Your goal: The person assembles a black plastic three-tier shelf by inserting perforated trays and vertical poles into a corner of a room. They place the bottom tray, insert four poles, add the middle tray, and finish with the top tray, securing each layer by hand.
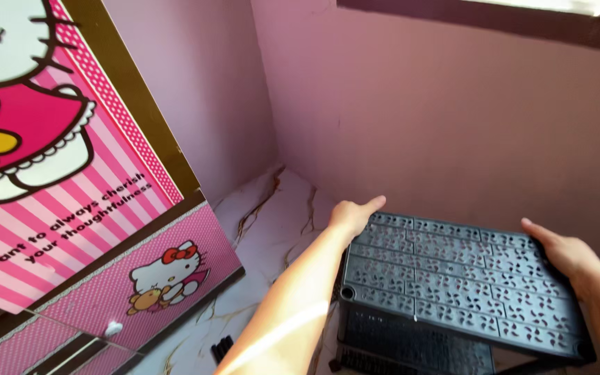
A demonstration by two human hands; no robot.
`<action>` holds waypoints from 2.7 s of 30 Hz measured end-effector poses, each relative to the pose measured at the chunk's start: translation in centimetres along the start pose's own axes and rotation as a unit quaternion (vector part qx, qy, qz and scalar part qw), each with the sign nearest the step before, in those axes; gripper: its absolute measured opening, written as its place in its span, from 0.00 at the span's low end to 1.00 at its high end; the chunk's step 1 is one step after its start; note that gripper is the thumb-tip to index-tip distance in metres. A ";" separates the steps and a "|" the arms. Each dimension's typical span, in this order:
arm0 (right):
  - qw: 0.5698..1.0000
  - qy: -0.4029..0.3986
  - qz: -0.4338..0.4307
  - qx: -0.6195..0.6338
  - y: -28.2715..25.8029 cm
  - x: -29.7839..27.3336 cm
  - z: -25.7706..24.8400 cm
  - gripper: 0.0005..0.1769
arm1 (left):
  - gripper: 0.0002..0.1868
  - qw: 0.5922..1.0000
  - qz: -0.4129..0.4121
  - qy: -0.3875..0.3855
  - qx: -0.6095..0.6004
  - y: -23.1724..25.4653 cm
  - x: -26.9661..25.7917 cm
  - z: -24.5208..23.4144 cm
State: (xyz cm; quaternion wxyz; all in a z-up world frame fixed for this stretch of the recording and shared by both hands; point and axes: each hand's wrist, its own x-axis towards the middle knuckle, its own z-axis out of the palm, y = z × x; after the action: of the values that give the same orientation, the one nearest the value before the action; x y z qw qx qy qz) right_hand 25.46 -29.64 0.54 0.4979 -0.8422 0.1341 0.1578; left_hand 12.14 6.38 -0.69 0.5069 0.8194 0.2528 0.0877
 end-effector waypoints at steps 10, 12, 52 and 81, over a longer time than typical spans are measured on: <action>1.000 -0.008 -0.007 -0.004 0.8 2.1 -0.3 0.29 | 0.47 1.000 0.006 0.020 -0.012 -2.3 3.3 1.4; 1.000 0.014 -0.027 -0.007 0.9 2.2 -0.3 0.30 | 0.46 0.999 0.011 0.023 -0.021 -2.5 3.7 1.6; 0.767 0.119 -0.326 -0.540 2.9 -17.1 3.8 0.47 | 0.46 0.834 0.269 0.037 0.481 2.7 -17.2 -1.7; 0.813 0.101 -0.302 -0.487 4.7 -22.6 10.3 0.42 | 0.38 0.866 0.371 0.069 0.327 -1.7 -19.6 -0.1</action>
State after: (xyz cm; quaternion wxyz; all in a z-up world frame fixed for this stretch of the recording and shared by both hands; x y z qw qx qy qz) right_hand 1.62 -21.21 1.13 0.0285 -0.9837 -0.1723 -0.0421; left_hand -5.21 -2.79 0.03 0.1215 0.9634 -0.0214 0.2382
